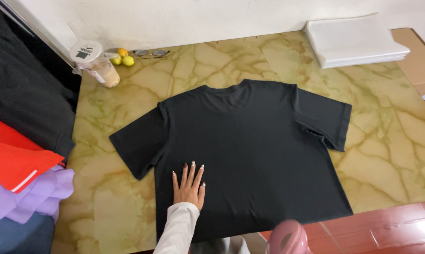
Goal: Using a pink handheld steamer to remove wrinkles from a black t-shirt laid flat on a table.
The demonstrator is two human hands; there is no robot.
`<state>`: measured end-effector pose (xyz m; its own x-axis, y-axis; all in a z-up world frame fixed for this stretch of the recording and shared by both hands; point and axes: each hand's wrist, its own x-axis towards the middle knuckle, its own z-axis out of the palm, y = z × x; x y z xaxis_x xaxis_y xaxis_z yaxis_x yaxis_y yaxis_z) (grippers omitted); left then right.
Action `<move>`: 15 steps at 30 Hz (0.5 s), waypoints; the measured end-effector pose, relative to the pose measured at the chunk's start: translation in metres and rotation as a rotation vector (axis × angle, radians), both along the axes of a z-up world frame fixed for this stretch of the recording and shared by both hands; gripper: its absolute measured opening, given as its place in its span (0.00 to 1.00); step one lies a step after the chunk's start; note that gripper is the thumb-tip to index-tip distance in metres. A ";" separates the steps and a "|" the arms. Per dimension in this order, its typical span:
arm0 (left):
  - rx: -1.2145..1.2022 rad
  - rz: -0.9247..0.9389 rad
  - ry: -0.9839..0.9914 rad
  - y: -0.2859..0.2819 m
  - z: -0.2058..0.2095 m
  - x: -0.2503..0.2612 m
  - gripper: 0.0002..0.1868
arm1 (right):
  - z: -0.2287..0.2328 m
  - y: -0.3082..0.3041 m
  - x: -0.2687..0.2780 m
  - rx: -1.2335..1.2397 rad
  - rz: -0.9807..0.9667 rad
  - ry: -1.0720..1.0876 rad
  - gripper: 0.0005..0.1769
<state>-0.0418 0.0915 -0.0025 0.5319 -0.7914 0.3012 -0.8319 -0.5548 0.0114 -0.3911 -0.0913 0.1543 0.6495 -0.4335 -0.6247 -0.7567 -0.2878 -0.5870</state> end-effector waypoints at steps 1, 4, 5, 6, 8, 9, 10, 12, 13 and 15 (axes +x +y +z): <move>-0.022 -0.002 0.024 0.000 -0.001 -0.001 0.29 | 0.011 -0.001 0.016 0.000 -0.007 0.023 0.26; -0.010 0.004 0.028 0.001 -0.006 -0.002 0.28 | 0.027 0.000 0.055 -0.004 -0.031 0.093 0.29; 0.019 0.010 0.005 0.001 -0.008 0.000 0.28 | 0.030 0.004 0.068 -0.008 -0.039 0.113 0.30; 0.019 0.012 0.002 0.001 -0.002 0.000 0.28 | 0.029 0.004 0.082 -0.008 -0.038 0.111 0.30; -0.019 -0.009 0.007 0.002 0.011 -0.003 0.28 | 0.028 0.005 0.109 -0.052 -0.112 -0.115 0.24; -0.020 -0.006 0.005 0.002 0.009 -0.002 0.28 | 0.028 0.006 0.121 -0.052 -0.109 -0.117 0.24; -0.011 -0.010 0.022 0.002 0.007 -0.001 0.28 | 0.028 0.006 0.134 -0.075 -0.153 -0.095 0.23; 0.000 -0.009 0.041 0.004 0.005 -0.002 0.28 | 0.023 0.008 0.149 -0.095 -0.192 -0.071 0.23; -0.015 -0.014 0.030 0.003 0.006 -0.001 0.28 | 0.018 0.006 0.152 -0.082 -0.201 -0.127 0.21; -0.030 -0.016 0.021 0.003 0.007 -0.001 0.29 | 0.011 0.005 0.153 -0.068 -0.207 -0.182 0.19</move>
